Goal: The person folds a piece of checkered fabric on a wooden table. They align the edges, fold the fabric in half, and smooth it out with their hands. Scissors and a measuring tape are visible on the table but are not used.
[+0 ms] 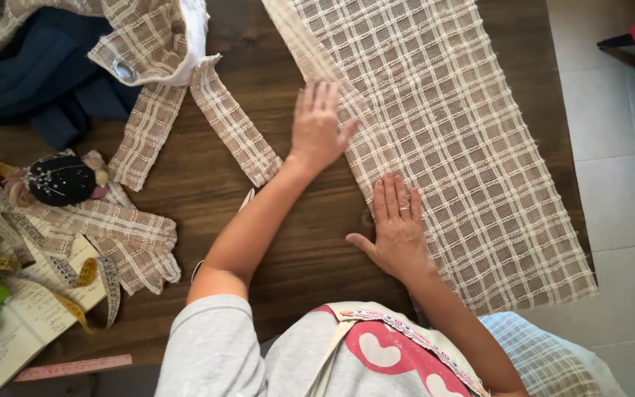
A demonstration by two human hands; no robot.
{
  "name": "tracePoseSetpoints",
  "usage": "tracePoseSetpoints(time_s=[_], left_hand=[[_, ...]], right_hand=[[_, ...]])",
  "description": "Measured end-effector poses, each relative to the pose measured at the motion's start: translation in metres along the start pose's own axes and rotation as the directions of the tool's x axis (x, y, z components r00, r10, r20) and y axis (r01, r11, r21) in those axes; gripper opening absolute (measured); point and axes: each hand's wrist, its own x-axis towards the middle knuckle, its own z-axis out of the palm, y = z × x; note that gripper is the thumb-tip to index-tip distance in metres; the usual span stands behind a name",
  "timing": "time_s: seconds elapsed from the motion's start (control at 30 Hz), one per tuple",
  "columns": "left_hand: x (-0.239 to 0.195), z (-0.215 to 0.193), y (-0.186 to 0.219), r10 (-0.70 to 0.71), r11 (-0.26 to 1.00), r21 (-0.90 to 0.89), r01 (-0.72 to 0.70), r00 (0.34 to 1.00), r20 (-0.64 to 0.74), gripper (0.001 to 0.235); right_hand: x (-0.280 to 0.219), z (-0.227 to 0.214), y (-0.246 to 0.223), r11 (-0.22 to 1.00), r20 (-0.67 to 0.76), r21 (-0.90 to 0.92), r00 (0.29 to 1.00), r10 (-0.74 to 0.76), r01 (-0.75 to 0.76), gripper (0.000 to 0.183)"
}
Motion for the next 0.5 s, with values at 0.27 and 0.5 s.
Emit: tracePoseSetpoints(time_s=[0.27,0.5], left_hand=[[0.040,-0.033,0.014,0.029,1.000,-0.013,-0.026,0.949,0.313,0.088],[-0.015,-0.053,0.034,-0.065,0.930,-0.352,-0.105,0.896,-0.440,0.052]], right_hand=[[0.023,0.000,-0.001,1.000,0.017,0.015,1.000,0.011,-0.012,0.118],[0.098,0.040,0.028,0.999,0.017,-0.020,0.999,0.030,-0.030,0.105]])
